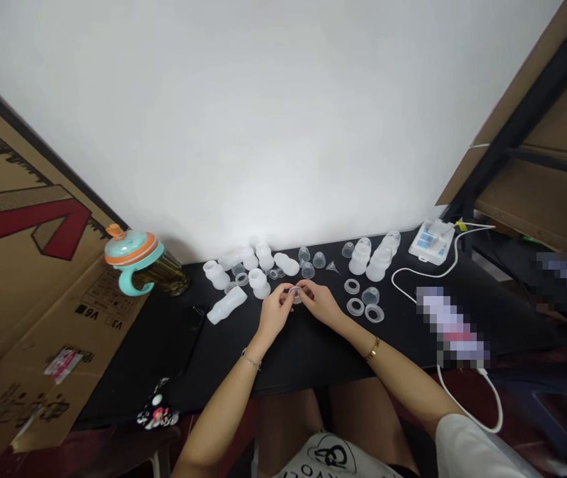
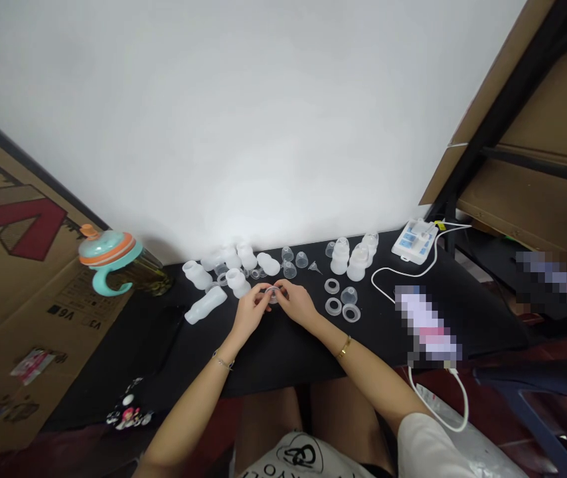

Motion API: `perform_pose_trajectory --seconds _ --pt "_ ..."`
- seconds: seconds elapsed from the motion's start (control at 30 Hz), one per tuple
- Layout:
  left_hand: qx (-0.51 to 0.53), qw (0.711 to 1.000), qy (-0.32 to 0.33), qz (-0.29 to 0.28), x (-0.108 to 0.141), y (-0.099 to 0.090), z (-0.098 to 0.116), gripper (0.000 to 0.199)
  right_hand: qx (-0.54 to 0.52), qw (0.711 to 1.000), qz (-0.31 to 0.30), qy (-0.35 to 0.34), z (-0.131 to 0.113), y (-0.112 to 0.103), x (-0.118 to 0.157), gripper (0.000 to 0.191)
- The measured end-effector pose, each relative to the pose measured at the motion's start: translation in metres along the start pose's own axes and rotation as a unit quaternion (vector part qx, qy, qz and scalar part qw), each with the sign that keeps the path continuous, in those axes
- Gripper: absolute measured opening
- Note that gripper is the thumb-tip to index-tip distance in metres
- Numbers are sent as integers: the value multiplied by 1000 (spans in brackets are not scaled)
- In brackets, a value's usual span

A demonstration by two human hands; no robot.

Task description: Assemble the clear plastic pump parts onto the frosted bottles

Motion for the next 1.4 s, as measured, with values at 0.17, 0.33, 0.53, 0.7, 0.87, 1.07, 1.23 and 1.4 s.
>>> perform_pose_trajectory --seconds 0.17,0.33,0.53,0.7,0.87,1.07,1.23,1.4 --pt "-2 1000 2 6 0 0 0 35 10 1000 -1 -6 0 1 1 16" --pt "-10 1000 -3 9 1 1 1 34 11 1000 0 -12 1 1 0 15" --pt "-10 1000 -1 8 1 1 2 32 8 1000 -1 -10 1 1 0 13" --pt "-5 1000 -2 5 1 1 2 32 8 1000 1 -9 0 0 1 13" --pt "-39 999 3 -5 0 1 0 32 16 1000 -1 -7 0 0 0 15" --pt "-86 996 10 -4 1 -1 2 31 5 1000 -3 -18 0 0 1 19" --pt "-106 994 22 -10 1 0 1 28 9 1000 -6 -14 -1 1 1 16" --pt "-111 993 27 -9 1 1 -2 28 20 1000 -7 -16 0 2 0 17"
Point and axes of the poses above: each hand's wrist, its own x-axis away from the middle knuckle, its own y-axis out of the palm, z = x × y, the point moved 2 cm from there along -x, towards the middle knuckle, and after that the axes turned 10 degrees about y, right-handed, at the moved point
